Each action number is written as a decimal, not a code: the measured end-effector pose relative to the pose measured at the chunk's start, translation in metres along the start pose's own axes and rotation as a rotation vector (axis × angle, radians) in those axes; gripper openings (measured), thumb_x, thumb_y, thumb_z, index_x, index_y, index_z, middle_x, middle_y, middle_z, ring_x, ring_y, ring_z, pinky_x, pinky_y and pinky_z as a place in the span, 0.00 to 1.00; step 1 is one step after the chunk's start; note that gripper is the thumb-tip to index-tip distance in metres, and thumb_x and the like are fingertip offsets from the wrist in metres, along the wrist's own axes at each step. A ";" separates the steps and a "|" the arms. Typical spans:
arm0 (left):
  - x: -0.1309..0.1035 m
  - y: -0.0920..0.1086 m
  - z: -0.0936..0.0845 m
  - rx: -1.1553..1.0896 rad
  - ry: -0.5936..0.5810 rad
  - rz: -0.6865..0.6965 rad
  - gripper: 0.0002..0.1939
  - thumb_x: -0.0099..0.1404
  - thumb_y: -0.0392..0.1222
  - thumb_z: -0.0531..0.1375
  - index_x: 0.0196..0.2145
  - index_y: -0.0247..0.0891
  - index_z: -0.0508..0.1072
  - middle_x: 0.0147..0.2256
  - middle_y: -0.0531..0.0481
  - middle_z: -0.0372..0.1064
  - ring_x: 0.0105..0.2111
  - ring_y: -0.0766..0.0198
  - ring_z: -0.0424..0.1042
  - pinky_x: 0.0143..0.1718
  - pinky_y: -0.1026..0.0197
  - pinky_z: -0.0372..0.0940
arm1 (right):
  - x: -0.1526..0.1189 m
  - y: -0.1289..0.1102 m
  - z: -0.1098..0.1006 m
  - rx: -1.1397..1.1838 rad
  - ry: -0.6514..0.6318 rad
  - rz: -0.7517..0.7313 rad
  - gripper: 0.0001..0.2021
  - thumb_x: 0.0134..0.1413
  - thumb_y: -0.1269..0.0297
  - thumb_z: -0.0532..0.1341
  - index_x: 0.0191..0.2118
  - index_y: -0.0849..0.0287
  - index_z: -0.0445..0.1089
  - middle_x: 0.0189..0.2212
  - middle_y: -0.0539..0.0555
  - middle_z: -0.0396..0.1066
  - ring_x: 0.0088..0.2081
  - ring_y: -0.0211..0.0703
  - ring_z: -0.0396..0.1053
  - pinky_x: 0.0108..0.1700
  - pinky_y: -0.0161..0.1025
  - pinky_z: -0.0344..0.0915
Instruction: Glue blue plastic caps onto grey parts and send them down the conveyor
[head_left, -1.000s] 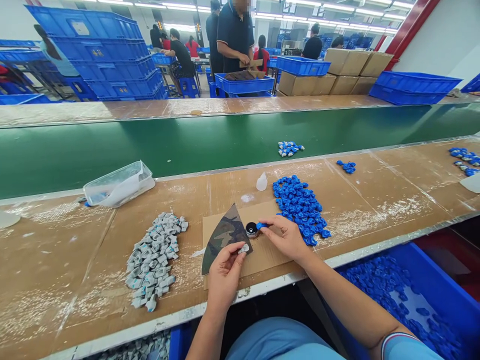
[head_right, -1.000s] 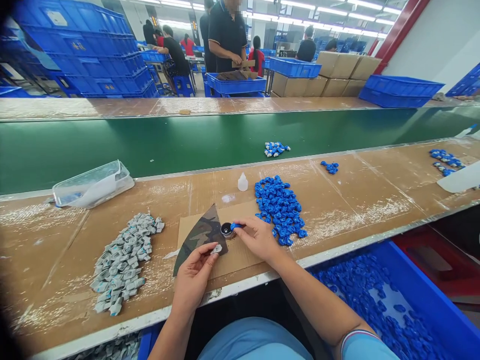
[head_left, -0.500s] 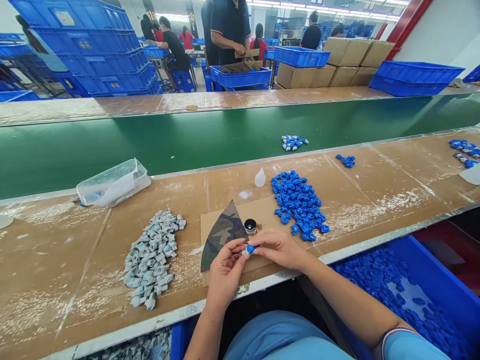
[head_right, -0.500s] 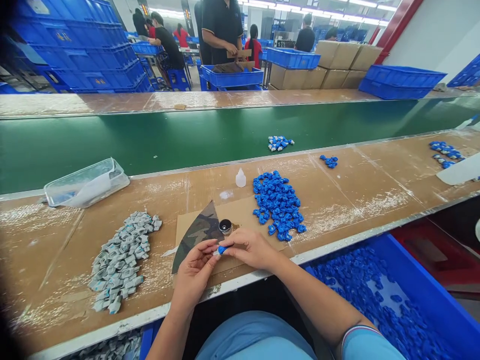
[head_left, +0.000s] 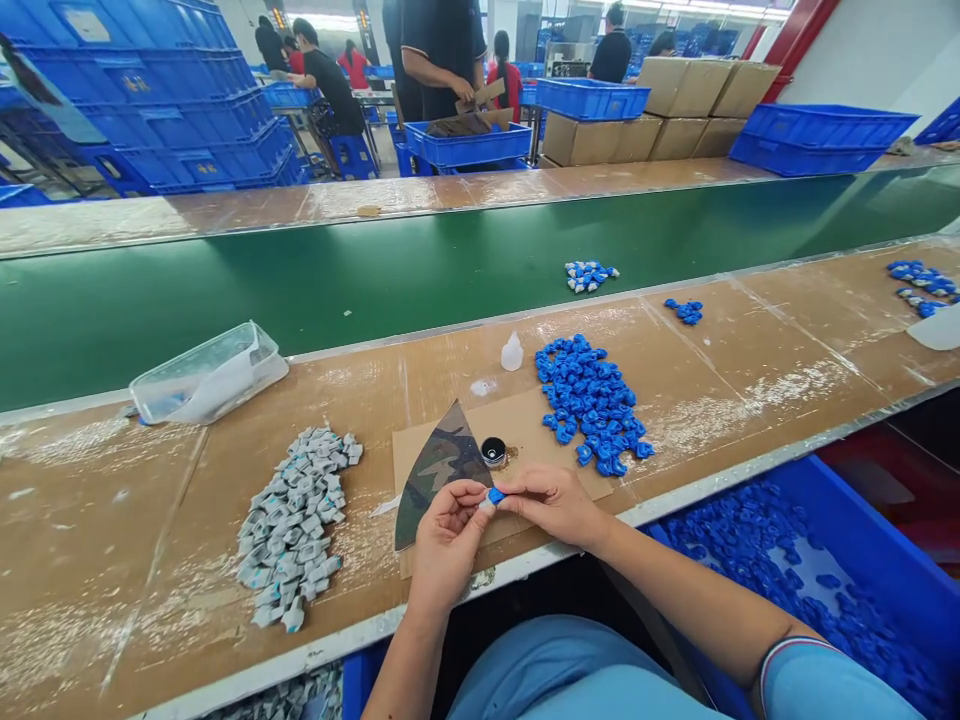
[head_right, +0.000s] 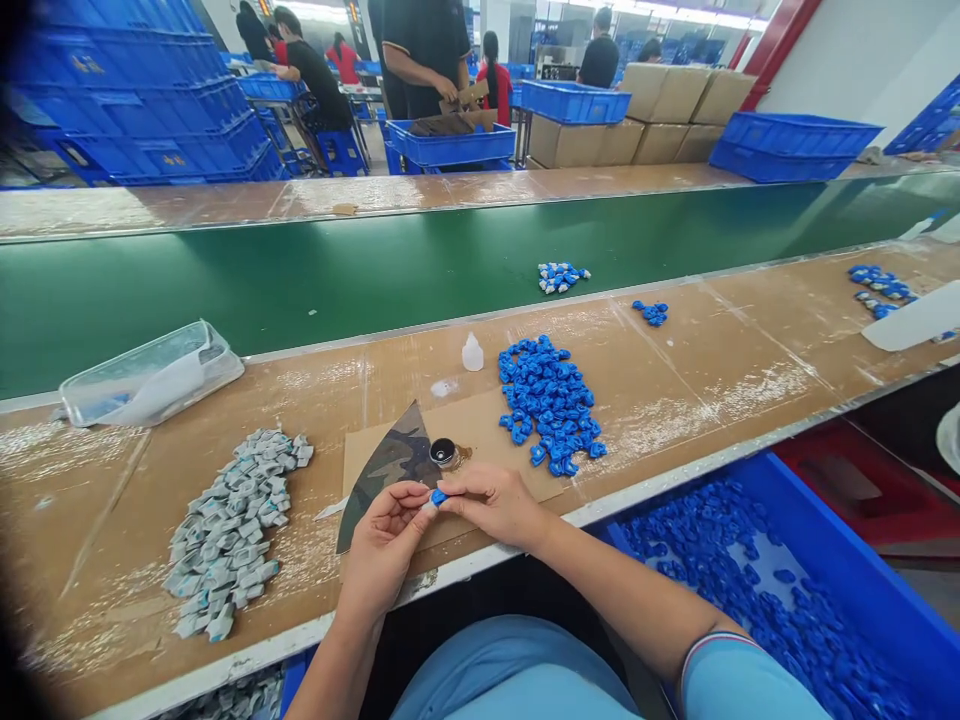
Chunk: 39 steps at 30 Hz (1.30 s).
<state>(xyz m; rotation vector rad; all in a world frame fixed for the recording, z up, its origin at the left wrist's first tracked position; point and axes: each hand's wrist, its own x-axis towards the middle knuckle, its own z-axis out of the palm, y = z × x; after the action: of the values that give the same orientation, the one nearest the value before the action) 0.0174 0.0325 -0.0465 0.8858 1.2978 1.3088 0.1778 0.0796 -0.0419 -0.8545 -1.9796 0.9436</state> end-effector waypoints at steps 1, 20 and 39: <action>0.000 0.001 0.000 0.012 -0.002 0.000 0.16 0.48 0.46 0.69 0.33 0.37 0.73 0.29 0.50 0.73 0.32 0.65 0.73 0.38 0.62 0.69 | 0.001 -0.001 -0.004 -0.039 -0.017 -0.034 0.12 0.60 0.57 0.59 0.42 0.55 0.77 0.34 0.54 0.78 0.34 0.40 0.74 0.38 0.36 0.70; 0.097 0.031 -0.053 0.702 0.421 0.218 0.10 0.54 0.33 0.56 0.36 0.36 0.72 0.35 0.44 0.73 0.33 0.59 0.73 0.41 0.55 0.68 | -0.011 0.022 -0.094 -0.883 -0.164 0.000 0.12 0.56 0.71 0.54 0.37 0.51 0.74 0.32 0.52 0.75 0.33 0.42 0.73 0.31 0.37 0.67; 0.082 0.041 -0.099 1.418 0.395 0.259 0.10 0.56 0.32 0.49 0.29 0.38 0.70 0.31 0.37 0.69 0.36 0.46 0.67 0.44 0.46 0.58 | -0.003 0.008 -0.058 -0.403 0.055 0.049 0.06 0.55 0.69 0.60 0.38 0.56 0.73 0.36 0.55 0.74 0.39 0.43 0.73 0.38 0.38 0.72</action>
<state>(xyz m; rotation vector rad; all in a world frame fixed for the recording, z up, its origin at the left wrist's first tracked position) -0.1007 0.0969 -0.0334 1.8204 2.5404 0.5688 0.2300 0.0997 -0.0247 -1.1406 -2.1433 0.5439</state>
